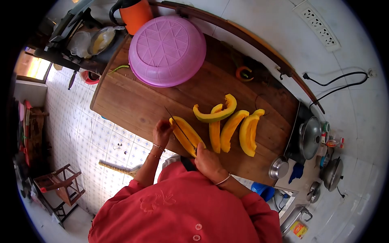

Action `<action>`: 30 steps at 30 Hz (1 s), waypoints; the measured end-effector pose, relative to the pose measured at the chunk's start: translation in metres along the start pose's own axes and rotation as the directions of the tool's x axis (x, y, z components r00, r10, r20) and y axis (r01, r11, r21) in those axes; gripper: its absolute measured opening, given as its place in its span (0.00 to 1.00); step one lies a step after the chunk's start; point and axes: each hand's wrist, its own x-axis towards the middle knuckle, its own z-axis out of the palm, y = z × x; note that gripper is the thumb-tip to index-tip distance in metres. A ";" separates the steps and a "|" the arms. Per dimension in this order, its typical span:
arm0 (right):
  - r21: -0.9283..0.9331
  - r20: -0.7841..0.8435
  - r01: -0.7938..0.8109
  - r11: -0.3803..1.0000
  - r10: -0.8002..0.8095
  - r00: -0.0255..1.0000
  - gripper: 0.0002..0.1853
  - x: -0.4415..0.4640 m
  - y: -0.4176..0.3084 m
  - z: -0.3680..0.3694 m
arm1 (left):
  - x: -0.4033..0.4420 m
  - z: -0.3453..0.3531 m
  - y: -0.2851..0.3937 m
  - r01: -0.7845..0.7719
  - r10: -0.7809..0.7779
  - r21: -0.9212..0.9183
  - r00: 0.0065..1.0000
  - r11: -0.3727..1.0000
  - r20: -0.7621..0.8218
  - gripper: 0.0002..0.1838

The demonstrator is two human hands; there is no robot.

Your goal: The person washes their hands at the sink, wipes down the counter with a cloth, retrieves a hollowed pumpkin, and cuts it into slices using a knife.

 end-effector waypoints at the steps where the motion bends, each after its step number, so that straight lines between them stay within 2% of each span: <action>1: -0.019 0.005 -0.001 1.000 0.001 1.000 0.18 0.000 -0.001 -0.002 | 0.001 -0.001 0.004 -0.004 0.004 0.022 1.000 1.000 0.015 0.12; 5: -0.066 -0.012 -0.001 0.998 0.000 1.000 0.16 0.000 -0.004 -0.005 | 0.002 -0.001 0.006 -0.049 0.048 0.069 0.999 0.996 0.010 0.13; 8: -0.118 -0.034 -0.014 0.993 0.010 0.999 0.15 0.003 -0.006 -0.005 | 0.001 0.000 0.009 -0.035 0.035 0.005 0.999 0.999 0.022 0.14; 12: -0.154 -0.055 -0.023 0.988 0.015 0.998 0.13 -0.001 -0.012 -0.008 | 0.002 0.001 0.020 -0.002 -0.001 0.044 0.999 0.999 0.046 0.14; 15: -0.162 -0.058 -0.018 0.987 0.008 0.998 0.13 -0.002 -0.010 -0.008 | 0.002 0.004 0.023 -0.069 0.067 0.093 0.997 0.993 0.025 0.12; 17: -0.173 -0.023 -0.050 0.984 0.047 0.999 0.13 0.003 -0.010 -0.007 | 0.004 0.005 0.021 -0.167 0.169 0.142 0.986 0.976 -0.004 0.12; 24: -0.117 -0.054 -0.006 0.993 0.000 0.999 0.14 0.014 -0.003 -0.003 | 0.004 0.007 0.023 -0.172 0.173 0.107 0.985 0.979 0.001 0.12; 26: -0.104 0.007 -0.022 0.994 0.023 1.000 0.14 0.019 -0.002 -0.004 | 0.005 0.005 0.026 -0.206 0.205 0.147 0.978 0.967 0.023 0.12; 30: -0.084 0.029 -0.042 0.996 0.044 0.999 0.14 0.018 -0.001 -0.005 | 0.005 0.006 0.029 -0.222 0.220 0.156 0.975 0.962 0.034 0.12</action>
